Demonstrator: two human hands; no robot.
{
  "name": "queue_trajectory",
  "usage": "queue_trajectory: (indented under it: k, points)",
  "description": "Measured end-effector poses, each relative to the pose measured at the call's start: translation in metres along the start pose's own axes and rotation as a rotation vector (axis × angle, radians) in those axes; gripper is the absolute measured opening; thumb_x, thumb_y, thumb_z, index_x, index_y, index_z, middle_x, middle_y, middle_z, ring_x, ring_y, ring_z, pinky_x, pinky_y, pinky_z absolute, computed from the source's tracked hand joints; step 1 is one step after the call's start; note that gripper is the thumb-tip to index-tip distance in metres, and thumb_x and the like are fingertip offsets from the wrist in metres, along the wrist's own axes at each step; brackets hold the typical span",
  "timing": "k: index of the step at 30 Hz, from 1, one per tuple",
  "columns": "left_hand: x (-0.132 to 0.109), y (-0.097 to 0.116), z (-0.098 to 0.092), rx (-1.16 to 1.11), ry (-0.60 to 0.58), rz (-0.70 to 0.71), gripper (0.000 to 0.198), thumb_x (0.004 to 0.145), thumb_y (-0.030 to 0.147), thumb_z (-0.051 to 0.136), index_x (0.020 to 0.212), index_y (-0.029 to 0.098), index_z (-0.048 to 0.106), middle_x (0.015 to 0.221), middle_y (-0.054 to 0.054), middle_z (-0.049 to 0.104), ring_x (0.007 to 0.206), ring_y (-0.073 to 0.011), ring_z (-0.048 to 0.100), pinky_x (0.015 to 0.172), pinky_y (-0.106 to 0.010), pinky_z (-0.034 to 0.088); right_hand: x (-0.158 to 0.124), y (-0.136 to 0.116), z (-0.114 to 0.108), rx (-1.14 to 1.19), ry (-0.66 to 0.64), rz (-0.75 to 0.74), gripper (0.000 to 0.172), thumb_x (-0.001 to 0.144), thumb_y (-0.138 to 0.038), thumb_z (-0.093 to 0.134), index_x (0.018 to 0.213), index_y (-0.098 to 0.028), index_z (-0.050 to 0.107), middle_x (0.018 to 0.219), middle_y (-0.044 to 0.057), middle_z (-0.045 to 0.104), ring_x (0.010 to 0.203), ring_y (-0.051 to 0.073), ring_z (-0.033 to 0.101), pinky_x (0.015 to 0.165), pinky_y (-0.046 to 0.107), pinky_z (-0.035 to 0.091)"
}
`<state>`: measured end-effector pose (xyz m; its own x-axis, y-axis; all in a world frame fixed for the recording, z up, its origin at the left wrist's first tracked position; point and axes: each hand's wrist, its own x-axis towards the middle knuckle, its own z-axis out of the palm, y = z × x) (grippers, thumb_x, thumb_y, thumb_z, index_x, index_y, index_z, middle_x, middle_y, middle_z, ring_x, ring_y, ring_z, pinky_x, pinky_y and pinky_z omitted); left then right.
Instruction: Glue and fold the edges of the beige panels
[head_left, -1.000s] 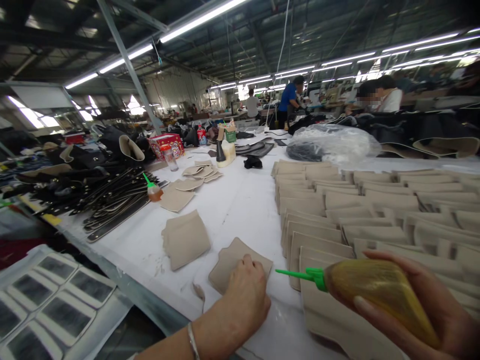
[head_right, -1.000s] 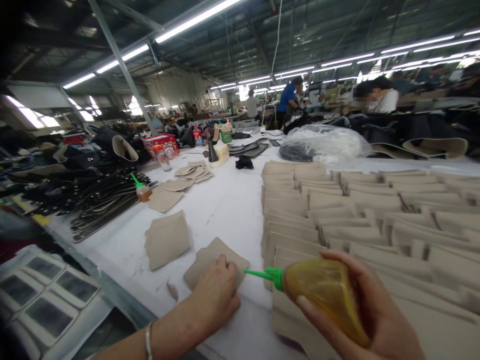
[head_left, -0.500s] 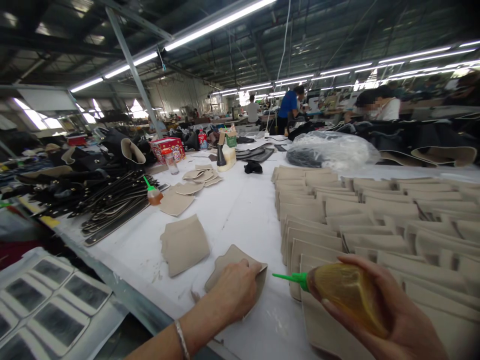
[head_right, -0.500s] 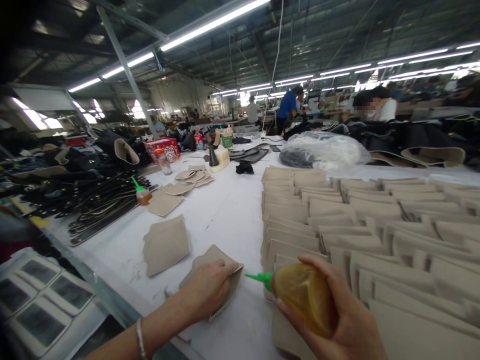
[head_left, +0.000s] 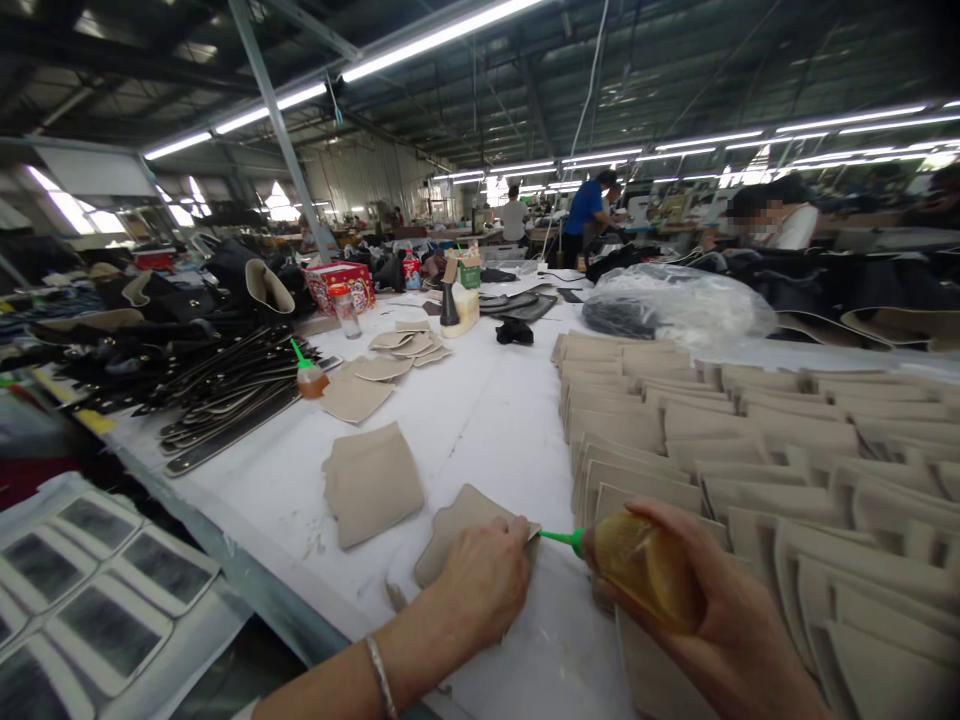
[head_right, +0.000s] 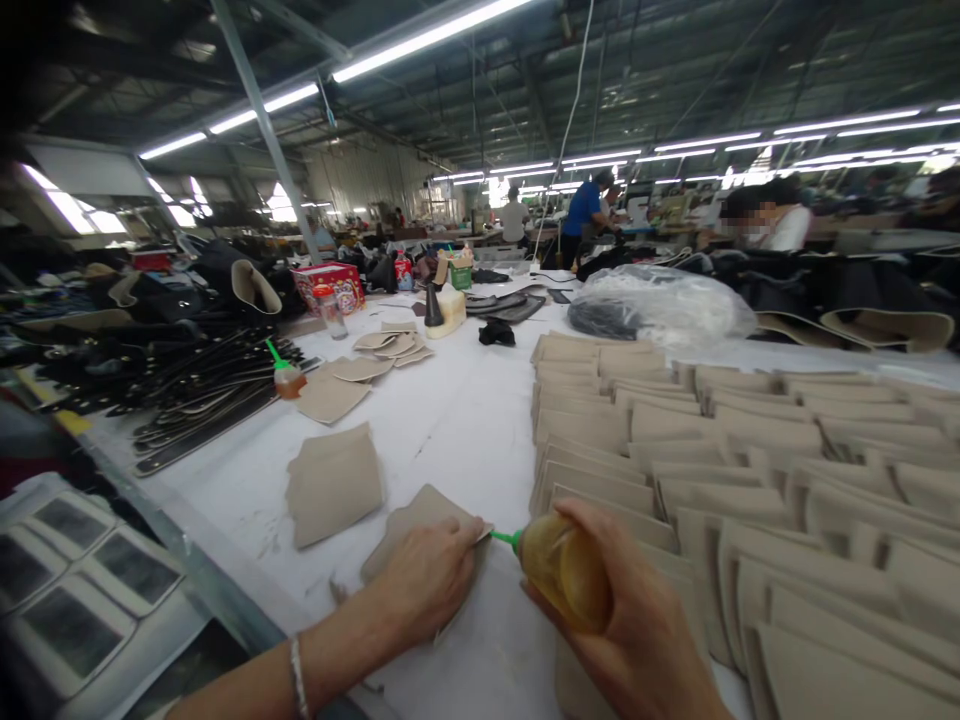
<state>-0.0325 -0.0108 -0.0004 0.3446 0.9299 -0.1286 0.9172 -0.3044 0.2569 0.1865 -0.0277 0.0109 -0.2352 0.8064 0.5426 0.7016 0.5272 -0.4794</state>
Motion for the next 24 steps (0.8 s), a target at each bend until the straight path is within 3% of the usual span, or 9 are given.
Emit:
queue_trajectory:
  k: [3, 6, 9, 15, 24]
  points:
    - [-0.0021, -0.0012, -0.0008, 0.001, 0.0, 0.006, 0.028, 0.088, 0.019, 0.036, 0.109, 0.019, 0.055, 0.091, -0.008, 0.063, 0.079, -0.0234, 0.063, 0.07, -0.033, 0.048, -0.0001, 0.0025, 0.0017, -0.015, -0.022, -0.051, 0.046, 0.085, -0.042, 0.061, 0.124, -0.028, 0.043, 0.115, 0.007, 0.059, 0.098, 0.025, 0.062, 0.083, 0.035, 0.053]
    - [-0.0034, -0.0043, -0.001, -0.028, 0.023, 0.036, 0.033, 0.089, 0.021, 0.035, 0.118, 0.021, 0.052, 0.095, -0.008, 0.064, 0.082, -0.024, 0.062, 0.073, -0.034, 0.048, -0.0003, 0.0031, 0.0012, -0.033, -0.046, -0.085, 0.044, 0.086, -0.04, 0.061, 0.124, -0.029, 0.042, 0.114, 0.006, 0.06, 0.097, 0.024, 0.063, 0.082, 0.034, 0.053]
    - [-0.0048, -0.0074, -0.0032, -0.067, 0.03, 0.057, 0.041, 0.087, 0.02, 0.038, 0.125, 0.026, 0.049, 0.097, -0.005, 0.064, 0.085, -0.023, 0.062, 0.076, -0.033, 0.047, 0.0012, 0.0029, 0.001, -0.036, -0.033, -0.04, 0.043, 0.085, -0.041, 0.062, 0.122, -0.029, 0.044, 0.112, 0.005, 0.06, 0.094, 0.024, 0.064, 0.079, 0.033, 0.054]
    - [-0.0059, -0.0067, -0.0094, -0.074, 0.018, 0.057, 0.038, 0.084, 0.019, 0.038, 0.114, 0.029, 0.059, 0.086, -0.004, 0.063, 0.078, -0.0225, 0.061, 0.07, -0.031, 0.045, 0.0014, 0.0054, 0.0011, -0.031, -0.053, -0.032, 0.04, 0.086, -0.04, 0.06, 0.121, -0.029, 0.045, 0.114, 0.006, 0.06, 0.097, 0.024, 0.062, 0.081, 0.034, 0.053]
    - [-0.006, -0.0061, -0.0066, -0.077, 0.032, 0.046, 0.038, 0.085, 0.021, 0.037, 0.114, 0.03, 0.061, 0.083, -0.004, 0.061, 0.076, -0.0219, 0.06, 0.068, -0.03, 0.044, 0.0004, 0.0085, 0.0031, -0.003, -0.034, 0.053, 0.041, 0.085, -0.044, 0.062, 0.12, -0.029, 0.047, 0.109, 0.004, 0.061, 0.09, 0.024, 0.064, 0.076, 0.034, 0.053]
